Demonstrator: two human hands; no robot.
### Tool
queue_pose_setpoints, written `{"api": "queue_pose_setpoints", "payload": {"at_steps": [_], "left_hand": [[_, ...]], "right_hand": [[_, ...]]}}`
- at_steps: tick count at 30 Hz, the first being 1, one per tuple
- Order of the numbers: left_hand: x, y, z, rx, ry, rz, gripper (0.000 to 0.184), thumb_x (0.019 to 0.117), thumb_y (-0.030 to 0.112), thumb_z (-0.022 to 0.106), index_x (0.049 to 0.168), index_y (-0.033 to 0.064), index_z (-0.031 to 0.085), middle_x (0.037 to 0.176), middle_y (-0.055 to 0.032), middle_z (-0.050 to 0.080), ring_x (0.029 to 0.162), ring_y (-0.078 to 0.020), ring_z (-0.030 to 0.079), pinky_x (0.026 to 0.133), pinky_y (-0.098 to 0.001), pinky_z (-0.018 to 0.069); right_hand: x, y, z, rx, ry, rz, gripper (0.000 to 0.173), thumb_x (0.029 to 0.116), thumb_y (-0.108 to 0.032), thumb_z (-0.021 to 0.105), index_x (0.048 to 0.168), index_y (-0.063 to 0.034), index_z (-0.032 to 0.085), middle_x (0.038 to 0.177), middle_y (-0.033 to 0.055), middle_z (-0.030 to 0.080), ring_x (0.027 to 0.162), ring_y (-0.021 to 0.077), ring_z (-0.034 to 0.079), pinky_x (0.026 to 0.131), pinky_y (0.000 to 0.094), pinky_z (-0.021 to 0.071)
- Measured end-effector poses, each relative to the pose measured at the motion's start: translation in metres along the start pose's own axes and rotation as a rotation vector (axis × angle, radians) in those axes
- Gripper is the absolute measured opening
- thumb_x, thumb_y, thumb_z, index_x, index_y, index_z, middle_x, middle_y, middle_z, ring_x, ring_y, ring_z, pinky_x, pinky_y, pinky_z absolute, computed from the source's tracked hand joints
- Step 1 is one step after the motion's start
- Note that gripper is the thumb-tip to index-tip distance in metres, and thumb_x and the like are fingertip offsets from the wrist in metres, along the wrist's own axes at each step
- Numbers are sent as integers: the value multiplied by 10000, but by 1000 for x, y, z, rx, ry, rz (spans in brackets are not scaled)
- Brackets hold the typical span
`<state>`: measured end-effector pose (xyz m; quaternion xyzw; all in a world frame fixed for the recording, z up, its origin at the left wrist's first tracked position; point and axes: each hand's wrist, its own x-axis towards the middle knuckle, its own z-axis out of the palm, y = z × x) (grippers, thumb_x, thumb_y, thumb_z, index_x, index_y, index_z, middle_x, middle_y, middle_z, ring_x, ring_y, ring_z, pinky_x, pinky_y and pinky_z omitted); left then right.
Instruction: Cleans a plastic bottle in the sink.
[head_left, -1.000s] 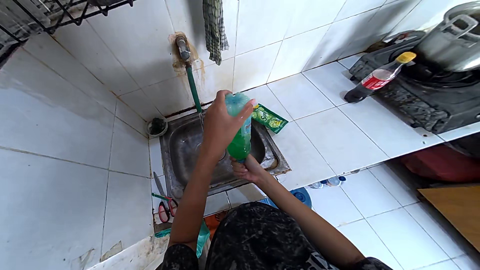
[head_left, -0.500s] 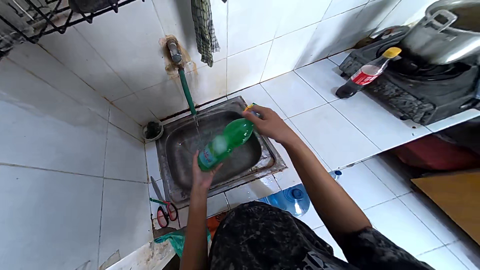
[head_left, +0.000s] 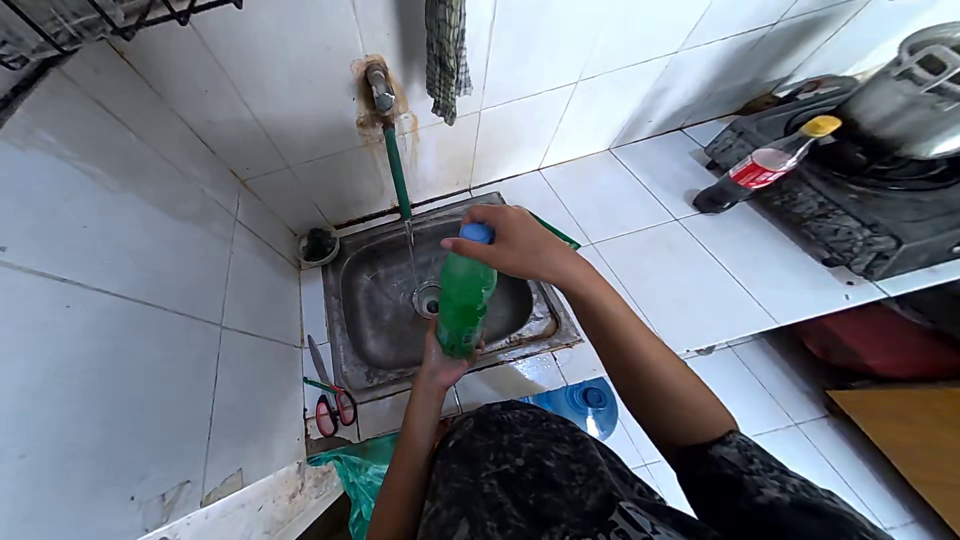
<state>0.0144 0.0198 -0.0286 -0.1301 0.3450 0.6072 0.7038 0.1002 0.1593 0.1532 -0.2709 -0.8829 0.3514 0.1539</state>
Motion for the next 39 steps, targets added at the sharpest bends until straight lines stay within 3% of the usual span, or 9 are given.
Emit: {"api": "queue_pose_setpoints", "payload": {"at_steps": [15, 19, 25, 32, 36, 39], "left_hand": [[7, -6, -9, 61, -145, -91, 786, 1033, 606, 39, 1043, 36, 579, 838, -171, 697, 638, -233, 697, 480, -261, 547], [2, -1, -6, 68, -81, -47, 733, 1058, 590, 85, 1068, 41, 572, 868, -186, 692, 670, -256, 706, 487, -275, 555], [-16, 19, -3, 102, 79, 115, 542, 1094, 465, 199, 1189, 65, 552, 975, -187, 683, 835, -310, 718, 620, -367, 606], [-31, 35, 0, 140, 218, 223, 436, 1097, 421, 289, 1219, 85, 539, 991, -162, 667, 791, -273, 704, 599, -350, 600], [-54, 47, 15, 292, 311, 446, 456, 1111, 399, 268, 1282, 54, 513, 1021, -148, 640, 790, -232, 672, 618, -340, 577], [-79, 60, 34, 566, 374, 654, 452, 1125, 322, 256, 1407, 19, 439, 1111, -143, 612, 836, -169, 647, 668, -288, 549]], "right_hand": [[-1, -1, 0, -24, 32, 16, 327, 986, -407, 679, 968, -80, 679, 703, 35, 589, 600, 151, 556, 551, 349, 437], [-2, 10, 1, -70, 81, 12, 314, 1026, -373, 624, 956, -70, 670, 681, 43, 566, 584, 162, 545, 538, 357, 431], [-6, 28, 3, -42, 109, -20, 256, 1047, -279, 594, 969, -41, 644, 659, 35, 528, 562, 138, 506, 526, 322, 407], [-7, 36, 7, 33, 165, -26, 276, 1064, -283, 558, 962, -38, 636, 640, 23, 503, 541, 112, 477, 512, 293, 383], [-9, 69, 10, 218, 210, 160, 321, 1091, -273, 497, 1019, 6, 640, 707, 93, 526, 584, 173, 482, 556, 363, 411], [-12, 105, 37, 462, 198, 455, 380, 1115, -296, 417, 1114, 38, 598, 730, 61, 497, 542, 114, 439, 543, 302, 421]]}}
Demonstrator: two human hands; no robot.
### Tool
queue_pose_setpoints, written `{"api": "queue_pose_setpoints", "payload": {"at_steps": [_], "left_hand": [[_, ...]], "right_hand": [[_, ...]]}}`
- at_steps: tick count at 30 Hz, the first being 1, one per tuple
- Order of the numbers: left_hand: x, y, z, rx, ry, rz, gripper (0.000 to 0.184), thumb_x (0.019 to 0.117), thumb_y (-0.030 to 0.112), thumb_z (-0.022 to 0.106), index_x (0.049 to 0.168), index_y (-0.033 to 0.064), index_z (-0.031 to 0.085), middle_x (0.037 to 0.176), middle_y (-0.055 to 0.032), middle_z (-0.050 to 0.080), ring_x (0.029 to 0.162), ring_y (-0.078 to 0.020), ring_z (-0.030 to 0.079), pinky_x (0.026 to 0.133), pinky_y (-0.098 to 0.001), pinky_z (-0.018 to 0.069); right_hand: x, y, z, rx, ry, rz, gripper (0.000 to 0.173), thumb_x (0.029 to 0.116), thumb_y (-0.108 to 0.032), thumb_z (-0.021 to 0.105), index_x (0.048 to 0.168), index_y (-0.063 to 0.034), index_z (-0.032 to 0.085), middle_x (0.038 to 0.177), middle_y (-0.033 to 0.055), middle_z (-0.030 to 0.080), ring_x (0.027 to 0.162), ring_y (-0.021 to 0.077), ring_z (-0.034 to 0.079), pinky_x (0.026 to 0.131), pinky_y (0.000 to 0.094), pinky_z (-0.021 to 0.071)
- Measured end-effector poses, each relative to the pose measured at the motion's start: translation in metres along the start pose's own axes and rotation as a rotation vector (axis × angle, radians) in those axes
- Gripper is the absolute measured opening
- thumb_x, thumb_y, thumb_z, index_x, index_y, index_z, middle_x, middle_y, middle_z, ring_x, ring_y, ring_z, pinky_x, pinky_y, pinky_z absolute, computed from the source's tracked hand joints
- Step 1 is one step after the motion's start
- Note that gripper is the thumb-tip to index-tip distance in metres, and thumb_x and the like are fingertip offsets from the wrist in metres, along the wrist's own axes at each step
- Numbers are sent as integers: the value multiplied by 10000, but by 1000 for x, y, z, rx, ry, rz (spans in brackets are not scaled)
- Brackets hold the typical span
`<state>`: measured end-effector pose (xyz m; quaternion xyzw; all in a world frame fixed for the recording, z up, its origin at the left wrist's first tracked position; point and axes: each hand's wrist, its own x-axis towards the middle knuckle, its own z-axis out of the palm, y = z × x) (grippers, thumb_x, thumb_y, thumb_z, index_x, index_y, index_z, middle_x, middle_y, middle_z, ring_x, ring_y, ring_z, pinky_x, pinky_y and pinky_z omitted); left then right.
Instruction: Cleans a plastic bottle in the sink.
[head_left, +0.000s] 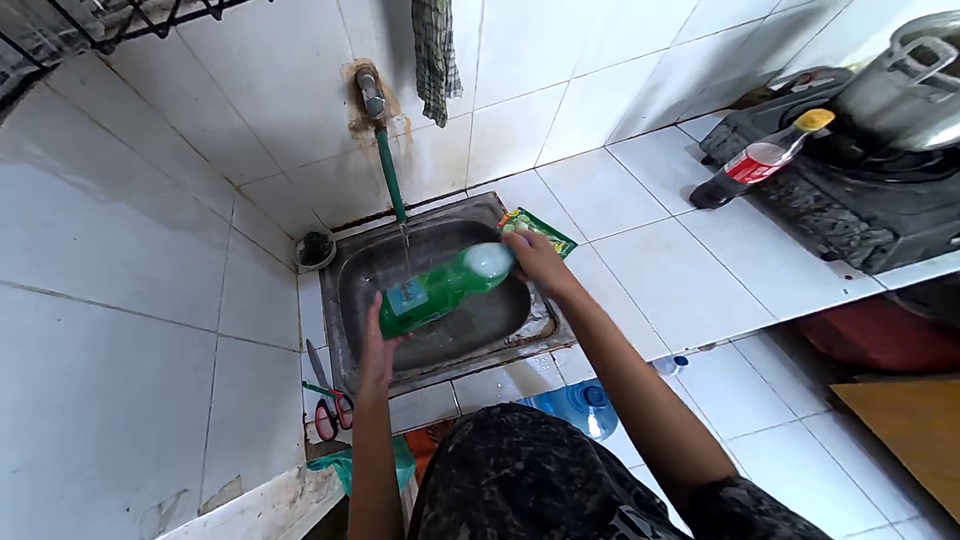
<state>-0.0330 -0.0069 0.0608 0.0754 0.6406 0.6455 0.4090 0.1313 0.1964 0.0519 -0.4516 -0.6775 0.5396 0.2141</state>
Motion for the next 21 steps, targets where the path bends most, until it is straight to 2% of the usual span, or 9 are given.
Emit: {"api": "queue_pose_setpoints", "payload": {"at_steps": [1, 2, 5, 7, 8, 10, 13, 17, 21], "left_hand": [[-2, 9, -2, 90, -10, 71, 464, 1121, 282, 282, 1485, 3, 352, 1161, -161, 586, 859, -157, 635, 688, -276, 539], [-5, 18, -2, 177, -5, 154, 468, 1108, 250, 338, 1492, -17, 337, 1145, -159, 589, 839, -129, 641, 673, -252, 544], [-10, 36, 2, 342, -12, 406, 449, 1040, 217, 511, 1419, -19, 459, 1067, -116, 618, 761, -73, 627, 618, -214, 530], [-10, 43, 10, 449, -21, 581, 484, 981, 250, 617, 1380, -9, 526, 1064, -96, 635, 725, -47, 611, 594, -200, 519], [-11, 47, 15, 511, -23, 658, 514, 953, 296, 660, 1363, 3, 555, 1086, -97, 643, 763, -56, 620, 632, -219, 532], [-15, 54, 27, 616, -39, 756, 575, 906, 371, 714, 1342, 16, 597, 1167, -146, 657, 980, -178, 655, 823, -370, 554], [-22, 61, 50, 717, -65, 830, 623, 849, 432, 764, 1303, 25, 636, 1151, -148, 651, 997, -223, 659, 808, -404, 566], [-26, 59, 75, 789, -47, 903, 693, 767, 520, 810, 1251, 43, 673, 1041, -105, 633, 864, -204, 651, 694, -397, 562], [-27, 59, 87, 829, -51, 927, 706, 763, 566, 798, 1226, 46, 678, 1046, -102, 636, 842, -211, 655, 674, -417, 556]], "right_hand": [[0, 12, 8, 83, -5, 83, 384, 1119, -293, 399, 1138, 39, 591, 724, 37, 497, 518, 89, 427, 519, 271, 413], [-4, 23, 18, 170, -17, 148, 378, 1125, -292, 366, 1122, 18, 583, 687, -1, 499, 473, 54, 421, 475, 228, 407], [-18, 42, 44, 461, -136, 350, 408, 1137, -317, 215, 1009, -82, 523, 614, -51, 448, 441, 40, 376, 438, 200, 360], [-24, 53, 58, 662, -215, 452, 505, 1133, -386, 143, 844, -138, 474, 524, -64, 388, 409, 43, 355, 426, 195, 345], [-25, 58, 65, 765, -252, 490, 555, 1126, -426, 115, 784, -152, 457, 495, -67, 370, 398, 43, 351, 421, 191, 339], [-27, 67, 74, 938, -318, 513, 605, 1114, -459, 91, 734, -164, 456, 477, -68, 375, 390, 38, 359, 417, 183, 338], [-33, 72, 83, 1130, -380, 516, 633, 1109, -441, 72, 724, -151, 482, 474, -60, 419, 384, 24, 396, 412, 163, 356], [-40, 75, 88, 1286, -442, 490, 665, 1102, -401, 56, 669, -159, 498, 465, -61, 450, 386, 9, 421, 412, 149, 359], [-42, 77, 84, 1345, -456, 473, 673, 1098, -409, 62, 662, -157, 508, 466, -58, 458, 386, 9, 425, 411, 152, 361]]}}
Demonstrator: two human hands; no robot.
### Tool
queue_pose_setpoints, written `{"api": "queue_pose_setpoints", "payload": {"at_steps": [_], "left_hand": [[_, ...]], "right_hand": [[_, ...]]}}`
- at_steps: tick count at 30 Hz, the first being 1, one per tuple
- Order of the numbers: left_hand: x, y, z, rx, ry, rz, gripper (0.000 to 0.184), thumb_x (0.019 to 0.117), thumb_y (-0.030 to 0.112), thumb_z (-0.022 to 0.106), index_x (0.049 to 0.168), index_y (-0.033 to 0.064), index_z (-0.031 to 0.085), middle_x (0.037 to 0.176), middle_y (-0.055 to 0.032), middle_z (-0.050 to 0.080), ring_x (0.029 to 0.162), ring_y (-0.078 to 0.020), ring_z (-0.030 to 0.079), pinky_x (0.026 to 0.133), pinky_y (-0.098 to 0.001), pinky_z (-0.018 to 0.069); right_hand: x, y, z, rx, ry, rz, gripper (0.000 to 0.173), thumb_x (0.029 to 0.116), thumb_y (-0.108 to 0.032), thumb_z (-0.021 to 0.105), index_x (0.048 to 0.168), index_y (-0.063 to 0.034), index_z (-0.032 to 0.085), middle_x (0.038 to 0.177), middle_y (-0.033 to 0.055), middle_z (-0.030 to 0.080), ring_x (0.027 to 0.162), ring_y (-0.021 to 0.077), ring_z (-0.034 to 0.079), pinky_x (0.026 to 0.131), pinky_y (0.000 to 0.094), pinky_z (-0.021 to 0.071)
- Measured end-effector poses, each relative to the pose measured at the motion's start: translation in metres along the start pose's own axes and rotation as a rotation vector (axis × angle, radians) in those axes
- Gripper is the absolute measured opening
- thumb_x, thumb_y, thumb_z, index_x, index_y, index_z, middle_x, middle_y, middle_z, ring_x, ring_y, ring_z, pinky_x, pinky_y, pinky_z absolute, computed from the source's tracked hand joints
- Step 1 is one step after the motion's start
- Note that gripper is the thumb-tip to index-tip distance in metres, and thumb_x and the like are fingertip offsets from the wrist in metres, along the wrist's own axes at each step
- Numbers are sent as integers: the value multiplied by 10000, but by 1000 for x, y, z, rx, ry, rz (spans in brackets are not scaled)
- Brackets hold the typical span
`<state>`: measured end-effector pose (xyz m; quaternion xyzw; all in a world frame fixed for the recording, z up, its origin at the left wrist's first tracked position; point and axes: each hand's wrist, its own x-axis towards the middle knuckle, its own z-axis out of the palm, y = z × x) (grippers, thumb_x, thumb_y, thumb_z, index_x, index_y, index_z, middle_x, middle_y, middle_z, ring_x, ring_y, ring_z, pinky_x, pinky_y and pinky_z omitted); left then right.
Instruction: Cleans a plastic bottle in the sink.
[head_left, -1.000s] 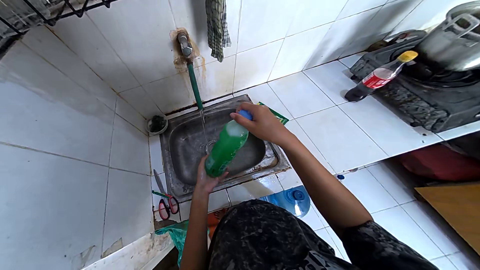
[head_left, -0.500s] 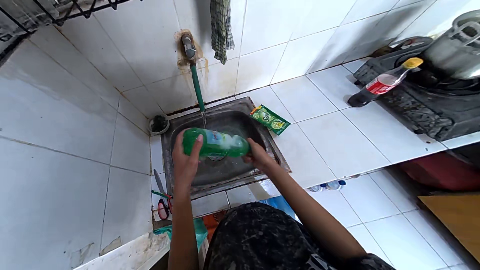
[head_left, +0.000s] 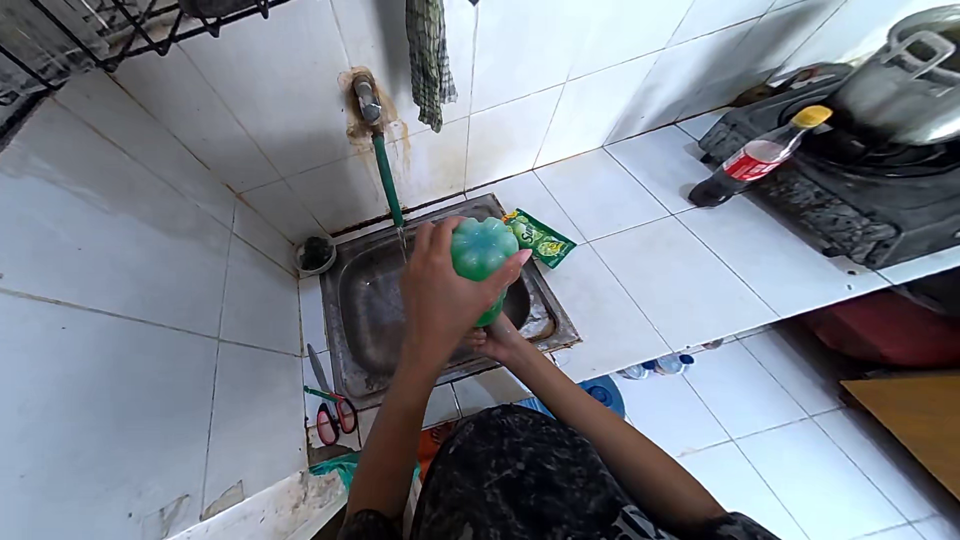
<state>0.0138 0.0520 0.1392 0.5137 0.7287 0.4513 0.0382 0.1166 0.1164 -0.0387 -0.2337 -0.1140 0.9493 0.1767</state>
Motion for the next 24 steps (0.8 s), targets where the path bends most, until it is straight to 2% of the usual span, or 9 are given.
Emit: {"api": "queue_pose_setpoints", "payload": {"at_steps": [24], "left_hand": [[4, 4, 0, 10, 13, -27, 709, 779, 551, 802, 1220, 12, 669, 1071, -132, 651, 853, -241, 662, 684, -450, 549]], "right_hand": [[-2, 3, -5, 4, -67, 58, 674, 1092, -421, 67, 628, -164, 483, 468, -74, 428, 386, -4, 400, 403, 143, 335]]}}
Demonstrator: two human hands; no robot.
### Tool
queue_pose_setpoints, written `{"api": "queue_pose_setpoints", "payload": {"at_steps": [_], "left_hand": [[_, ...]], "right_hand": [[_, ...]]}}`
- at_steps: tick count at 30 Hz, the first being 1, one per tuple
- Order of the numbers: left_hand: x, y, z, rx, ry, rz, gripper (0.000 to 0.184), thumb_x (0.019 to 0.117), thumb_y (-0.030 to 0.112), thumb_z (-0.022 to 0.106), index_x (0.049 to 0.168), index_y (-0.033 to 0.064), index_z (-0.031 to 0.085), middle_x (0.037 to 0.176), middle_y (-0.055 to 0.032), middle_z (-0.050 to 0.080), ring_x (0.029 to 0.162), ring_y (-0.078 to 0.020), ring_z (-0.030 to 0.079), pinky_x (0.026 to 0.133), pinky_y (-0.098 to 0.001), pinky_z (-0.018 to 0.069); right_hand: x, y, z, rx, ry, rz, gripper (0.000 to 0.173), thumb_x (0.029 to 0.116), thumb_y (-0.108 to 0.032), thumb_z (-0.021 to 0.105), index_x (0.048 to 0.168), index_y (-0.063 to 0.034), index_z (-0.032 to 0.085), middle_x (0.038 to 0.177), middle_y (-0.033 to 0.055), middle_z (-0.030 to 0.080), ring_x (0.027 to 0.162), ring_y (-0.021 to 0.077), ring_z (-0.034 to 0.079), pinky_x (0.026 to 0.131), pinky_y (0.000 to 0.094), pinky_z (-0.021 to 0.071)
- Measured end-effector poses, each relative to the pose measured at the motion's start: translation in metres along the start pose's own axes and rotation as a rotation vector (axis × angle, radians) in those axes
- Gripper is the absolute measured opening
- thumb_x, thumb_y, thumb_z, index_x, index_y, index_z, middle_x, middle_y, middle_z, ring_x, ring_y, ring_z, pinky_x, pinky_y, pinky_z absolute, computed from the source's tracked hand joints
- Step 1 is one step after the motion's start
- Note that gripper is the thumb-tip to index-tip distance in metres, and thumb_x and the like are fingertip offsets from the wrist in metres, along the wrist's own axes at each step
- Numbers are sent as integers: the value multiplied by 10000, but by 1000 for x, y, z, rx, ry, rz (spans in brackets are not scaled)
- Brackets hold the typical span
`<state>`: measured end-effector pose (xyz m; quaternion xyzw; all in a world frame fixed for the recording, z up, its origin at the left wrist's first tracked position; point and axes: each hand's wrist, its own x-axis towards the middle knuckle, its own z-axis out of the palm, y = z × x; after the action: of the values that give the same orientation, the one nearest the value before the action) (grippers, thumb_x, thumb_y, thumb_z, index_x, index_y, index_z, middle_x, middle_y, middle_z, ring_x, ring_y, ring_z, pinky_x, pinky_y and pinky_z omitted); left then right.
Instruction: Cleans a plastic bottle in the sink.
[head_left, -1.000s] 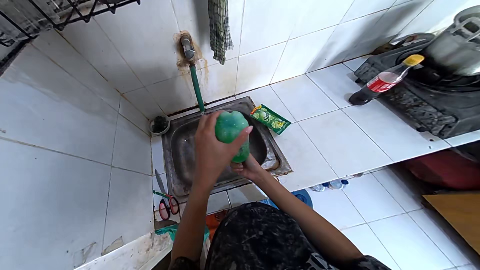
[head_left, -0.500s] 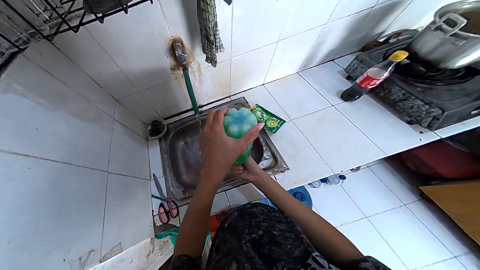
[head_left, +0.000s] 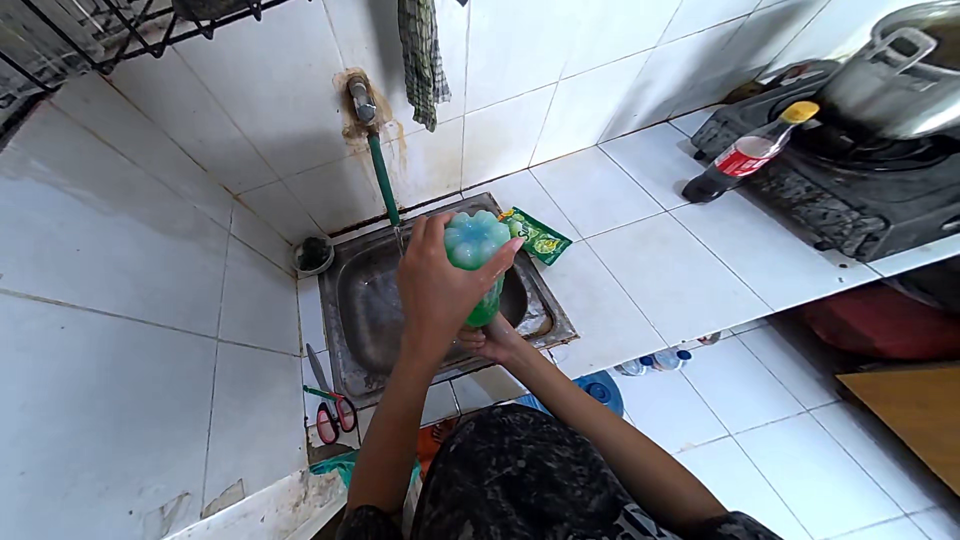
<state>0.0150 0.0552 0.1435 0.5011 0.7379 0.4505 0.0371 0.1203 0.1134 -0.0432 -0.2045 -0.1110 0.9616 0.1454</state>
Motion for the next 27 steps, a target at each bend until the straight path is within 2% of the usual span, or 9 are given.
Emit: {"api": "queue_pose_setpoints", "payload": {"at_steps": [8, 11, 14, 16, 19, 21, 23, 25, 27], "left_hand": [[5, -16, -21, -30, -119, -68, 620, 892, 414, 746, 1348, 25, 590, 1171, -189, 648, 928, -293, 669, 768, -496, 557], [-1, -44, -56, -213, -175, -145, 495, 969, 304, 634, 1391, 71, 520, 1087, -137, 663, 734, -179, 684, 589, -373, 604], [-44, -44, -76, -333, 111, 33, 575, 896, 513, 712, 1276, 98, 595, 1111, 43, 674, 931, 5, 656, 789, -206, 577], [-50, -48, -65, -516, 294, 102, 403, 898, 476, 730, 1201, 223, 648, 1120, 166, 689, 1012, 44, 650, 870, -170, 556], [-64, -81, -33, -597, 418, 3, 347, 898, 280, 722, 1142, 58, 616, 1010, 53, 664, 888, -35, 672, 759, -246, 595], [-60, -79, -49, -572, 340, 36, 452, 923, 391, 722, 1268, 115, 624, 1166, 97, 685, 1028, 2, 655, 876, -212, 568], [-24, -71, -57, -550, 334, 91, 465, 928, 450, 710, 1328, 229, 619, 1237, 171, 673, 1109, 54, 621, 955, -173, 522], [-61, -73, -41, -550, 503, 31, 461, 919, 307, 718, 1277, 46, 592, 1138, 40, 655, 1034, -12, 634, 917, -214, 543], [-89, -74, -47, -565, 570, 72, 365, 916, 310, 728, 1199, 89, 660, 1090, 42, 697, 972, -36, 666, 841, -226, 573]], "right_hand": [[-5, -25, 15, -214, 260, -160, 613, 1109, -429, 78, 724, -164, 476, 459, -63, 410, 361, 22, 373, 384, 165, 337], [-36, -56, 55, -630, 490, -548, 418, 1135, -270, 216, 903, -106, 522, 574, -71, 479, 417, 9, 380, 418, 166, 361], [-90, -71, 101, -1129, 474, -1149, 312, 1056, -197, 402, 874, -79, 625, 734, -120, 579, 633, -81, 535, 588, 121, 469], [-99, -77, 124, -1310, 407, -1355, 339, 1065, -211, 411, 837, -49, 601, 764, -110, 559, 714, -121, 522, 672, 82, 456], [-87, -65, 101, -1324, 427, -1157, 320, 1048, -174, 463, 931, 71, 633, 753, 46, 574, 672, 50, 539, 636, 287, 477], [-86, -62, 108, -1323, 455, -1262, 344, 1051, -222, 474, 983, 41, 686, 828, 4, 659, 768, -37, 596, 724, 195, 528], [-63, -89, 130, -1294, 411, -1427, 321, 1061, -262, 451, 895, -62, 640, 784, -110, 610, 754, -136, 551, 719, 80, 480], [-77, -70, 106, -1289, 319, -1248, 299, 1029, -159, 476, 910, 42, 662, 740, -35, 589, 696, -36, 553, 666, 195, 492], [-98, -43, 99, -1351, 334, -1130, 318, 1040, -178, 456, 894, 37, 639, 730, -14, 585, 685, -21, 554, 648, 207, 495]]}}
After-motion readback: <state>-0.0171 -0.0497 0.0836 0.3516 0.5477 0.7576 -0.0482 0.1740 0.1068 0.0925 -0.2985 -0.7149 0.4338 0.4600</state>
